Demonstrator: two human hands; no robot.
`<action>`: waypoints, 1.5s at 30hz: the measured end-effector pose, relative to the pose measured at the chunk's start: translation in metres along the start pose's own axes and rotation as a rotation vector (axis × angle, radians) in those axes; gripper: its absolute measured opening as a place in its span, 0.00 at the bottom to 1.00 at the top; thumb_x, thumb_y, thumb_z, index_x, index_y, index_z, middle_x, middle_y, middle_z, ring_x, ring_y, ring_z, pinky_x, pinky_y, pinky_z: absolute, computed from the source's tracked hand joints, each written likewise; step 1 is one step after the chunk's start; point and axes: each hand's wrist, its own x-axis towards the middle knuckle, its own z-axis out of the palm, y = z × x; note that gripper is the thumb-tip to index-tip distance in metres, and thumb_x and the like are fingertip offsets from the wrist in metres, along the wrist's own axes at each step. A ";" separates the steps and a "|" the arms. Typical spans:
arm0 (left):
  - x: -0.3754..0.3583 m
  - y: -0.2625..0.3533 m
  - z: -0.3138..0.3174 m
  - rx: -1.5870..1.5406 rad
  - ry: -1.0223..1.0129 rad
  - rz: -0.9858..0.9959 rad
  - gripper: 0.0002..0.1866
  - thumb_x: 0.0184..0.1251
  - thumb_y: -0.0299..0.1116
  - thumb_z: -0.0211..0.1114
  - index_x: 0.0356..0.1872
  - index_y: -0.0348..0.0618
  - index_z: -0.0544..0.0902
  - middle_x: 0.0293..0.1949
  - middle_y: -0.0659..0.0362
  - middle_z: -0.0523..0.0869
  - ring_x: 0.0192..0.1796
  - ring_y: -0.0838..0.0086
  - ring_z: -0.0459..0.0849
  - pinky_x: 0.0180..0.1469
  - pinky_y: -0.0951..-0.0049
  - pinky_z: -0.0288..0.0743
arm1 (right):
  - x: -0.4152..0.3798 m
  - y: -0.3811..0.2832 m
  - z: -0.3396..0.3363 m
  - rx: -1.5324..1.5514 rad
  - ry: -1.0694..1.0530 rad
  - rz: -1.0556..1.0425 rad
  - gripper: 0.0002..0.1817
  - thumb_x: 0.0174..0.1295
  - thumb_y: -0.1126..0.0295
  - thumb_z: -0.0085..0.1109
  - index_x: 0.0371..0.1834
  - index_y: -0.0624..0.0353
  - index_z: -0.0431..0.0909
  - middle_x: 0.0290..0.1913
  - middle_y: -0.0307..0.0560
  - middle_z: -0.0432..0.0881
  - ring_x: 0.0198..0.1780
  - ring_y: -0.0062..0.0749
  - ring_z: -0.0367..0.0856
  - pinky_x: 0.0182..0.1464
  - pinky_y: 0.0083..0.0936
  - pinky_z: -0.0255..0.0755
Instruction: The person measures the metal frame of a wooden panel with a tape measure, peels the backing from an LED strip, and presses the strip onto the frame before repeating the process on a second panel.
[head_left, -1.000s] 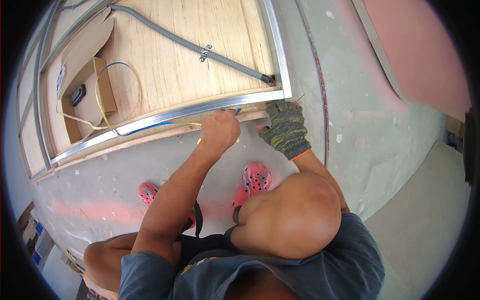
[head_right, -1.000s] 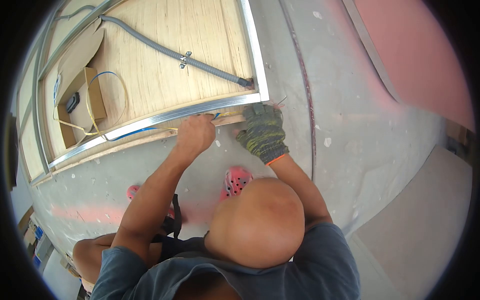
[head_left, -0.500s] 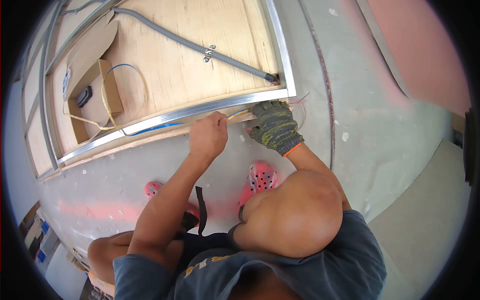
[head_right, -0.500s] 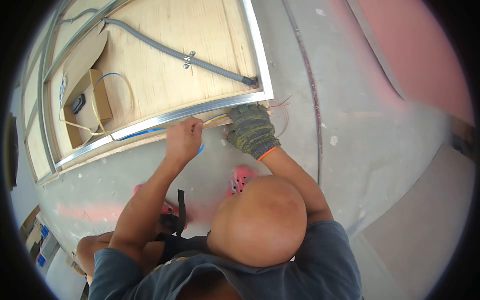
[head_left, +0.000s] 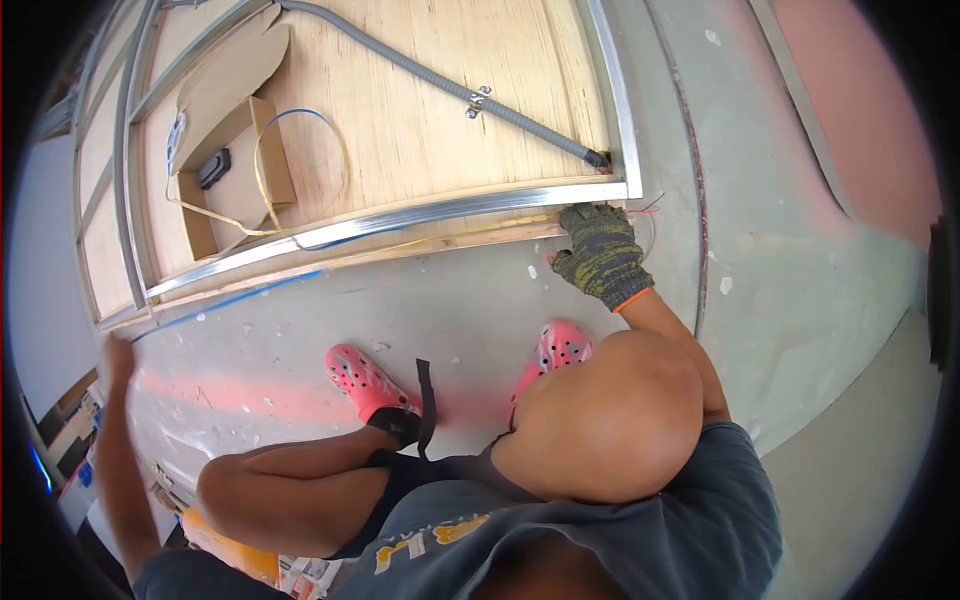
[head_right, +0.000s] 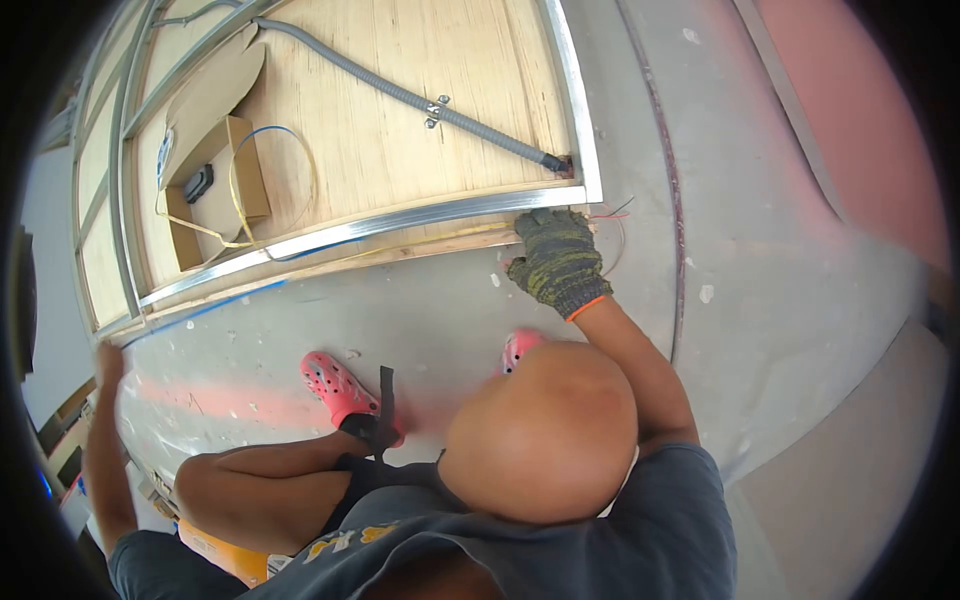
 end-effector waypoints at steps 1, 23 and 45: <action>-0.016 -0.091 -0.044 0.264 0.019 -0.060 0.19 0.71 0.35 0.62 0.56 0.32 0.83 0.54 0.37 0.87 0.63 0.42 0.82 0.68 0.49 0.74 | 0.000 -0.001 0.002 0.004 -0.001 0.000 0.29 0.50 0.53 0.78 0.53 0.55 0.84 0.54 0.52 0.85 0.62 0.52 0.79 0.71 0.54 0.65; -0.237 0.714 -0.241 -0.912 0.152 0.818 0.15 0.71 0.32 0.62 0.56 0.41 0.81 0.54 0.50 0.84 0.62 0.53 0.80 0.68 0.51 0.71 | 0.000 0.001 0.019 -0.011 0.183 -0.081 0.22 0.49 0.56 0.75 0.45 0.54 0.86 0.47 0.50 0.85 0.55 0.49 0.82 0.60 0.49 0.73; -0.220 0.669 -0.213 -0.748 0.192 0.252 0.20 0.80 0.45 0.57 0.50 0.38 0.87 0.56 0.44 0.79 0.64 0.44 0.73 0.77 0.25 0.45 | 0.037 -0.070 0.023 0.154 -0.222 -0.328 0.36 0.61 0.47 0.70 0.70 0.54 0.78 0.69 0.55 0.77 0.74 0.52 0.70 0.78 0.51 0.59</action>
